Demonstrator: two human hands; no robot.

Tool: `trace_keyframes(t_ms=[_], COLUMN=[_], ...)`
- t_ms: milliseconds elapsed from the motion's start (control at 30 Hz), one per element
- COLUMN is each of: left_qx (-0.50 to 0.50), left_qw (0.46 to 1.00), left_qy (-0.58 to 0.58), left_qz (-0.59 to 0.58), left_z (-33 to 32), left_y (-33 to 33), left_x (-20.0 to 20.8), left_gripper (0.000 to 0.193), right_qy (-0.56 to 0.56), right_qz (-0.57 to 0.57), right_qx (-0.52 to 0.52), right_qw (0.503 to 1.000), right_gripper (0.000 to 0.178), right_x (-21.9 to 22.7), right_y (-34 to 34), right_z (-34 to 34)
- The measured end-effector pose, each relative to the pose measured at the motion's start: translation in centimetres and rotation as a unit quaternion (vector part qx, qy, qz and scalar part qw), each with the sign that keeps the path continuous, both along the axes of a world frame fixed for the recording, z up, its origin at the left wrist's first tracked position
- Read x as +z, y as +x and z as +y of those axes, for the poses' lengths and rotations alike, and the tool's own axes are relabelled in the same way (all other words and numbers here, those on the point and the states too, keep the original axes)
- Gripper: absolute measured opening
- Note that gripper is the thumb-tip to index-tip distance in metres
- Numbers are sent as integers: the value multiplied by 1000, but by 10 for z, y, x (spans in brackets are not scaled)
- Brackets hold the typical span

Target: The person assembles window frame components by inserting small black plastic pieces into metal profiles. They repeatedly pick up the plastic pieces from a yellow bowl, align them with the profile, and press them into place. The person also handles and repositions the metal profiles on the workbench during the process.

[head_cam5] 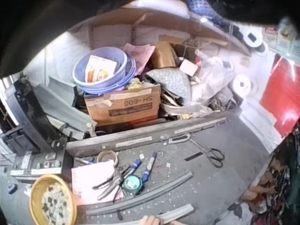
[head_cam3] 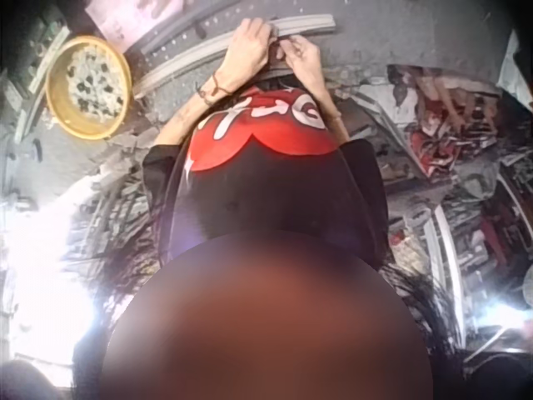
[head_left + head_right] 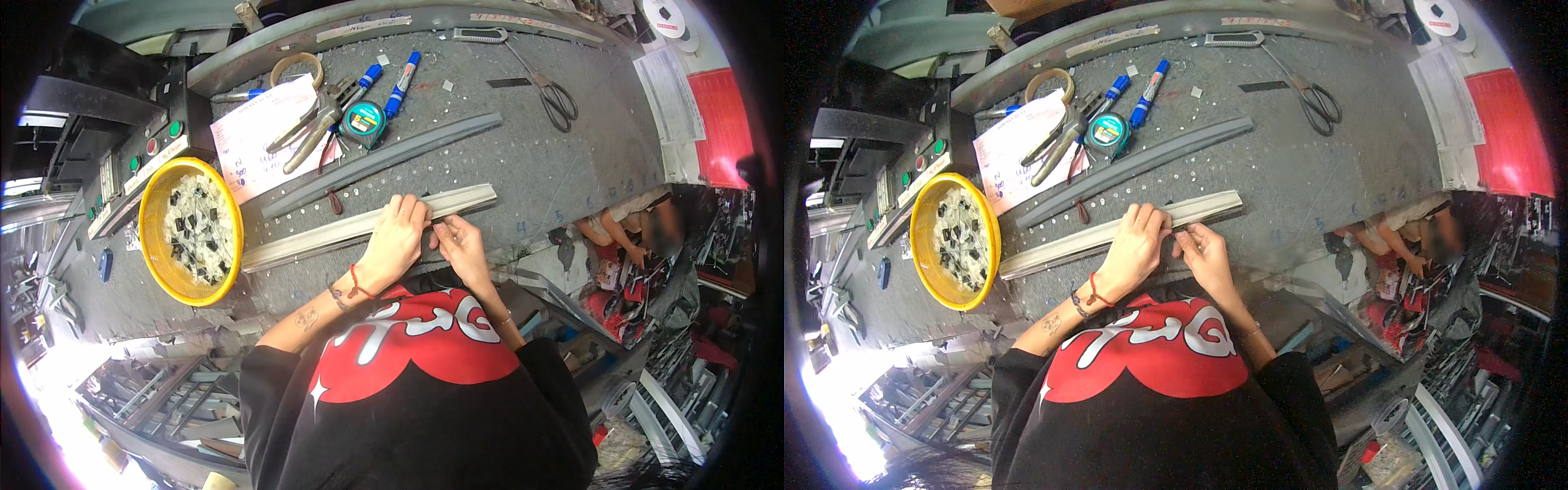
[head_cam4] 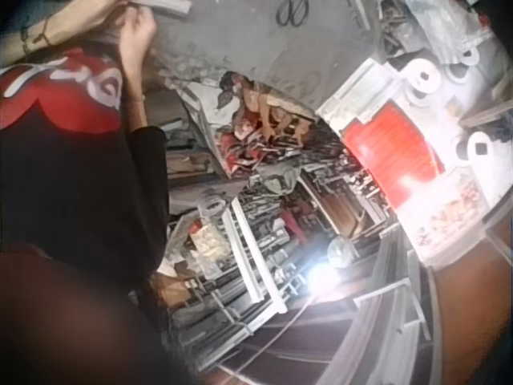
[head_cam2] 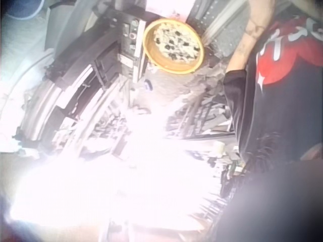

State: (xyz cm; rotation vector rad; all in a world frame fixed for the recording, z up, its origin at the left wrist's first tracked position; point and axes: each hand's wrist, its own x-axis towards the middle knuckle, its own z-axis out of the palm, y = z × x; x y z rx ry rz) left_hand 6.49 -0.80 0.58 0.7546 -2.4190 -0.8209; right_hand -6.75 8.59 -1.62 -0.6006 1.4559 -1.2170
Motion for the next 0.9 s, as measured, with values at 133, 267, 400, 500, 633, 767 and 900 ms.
trace_keyframes(t_ms=[133, 267, 400, 500, 633, 767, 900], left_qx=[-6, -35, -90, -118, -147, -237, -314], left_qw=[999, 997, 990, 978, 953, 942, 920], left_qy=[47, 62, 102, 169, 265, 215, 218], left_qz=[-7, -21, -36, -30, -24, -98, -80], left_z=[-11, -17, -27, -43, -63, -68, -71], left_y=[-5, -7, -7, -8, -14, -21, -26], left_x=[14, 19, 19, 19, 21, 19, 11], left_gripper=[10, 10, 10, 14, 45, 48, 40], right_qy=[-37, -25, -9, -10, -14, -20, -48], right_qz=[0, -9, -27, -79, -87, -66, -71], right_qx=[-33, -47, -34, -53, -64, -62, -67], right_qw=[999, 999, 999, 995, 994, 996, 994], right_gripper=[23, 27, 27, 27, 28, 24, 20], right_x=[3, 11, 17, 19, 18, 15, 9], right_y=[7, 12, 12, 13, 16, 16, 16], right_z=[-6, -8, -9, -12, -13, -10, -6])
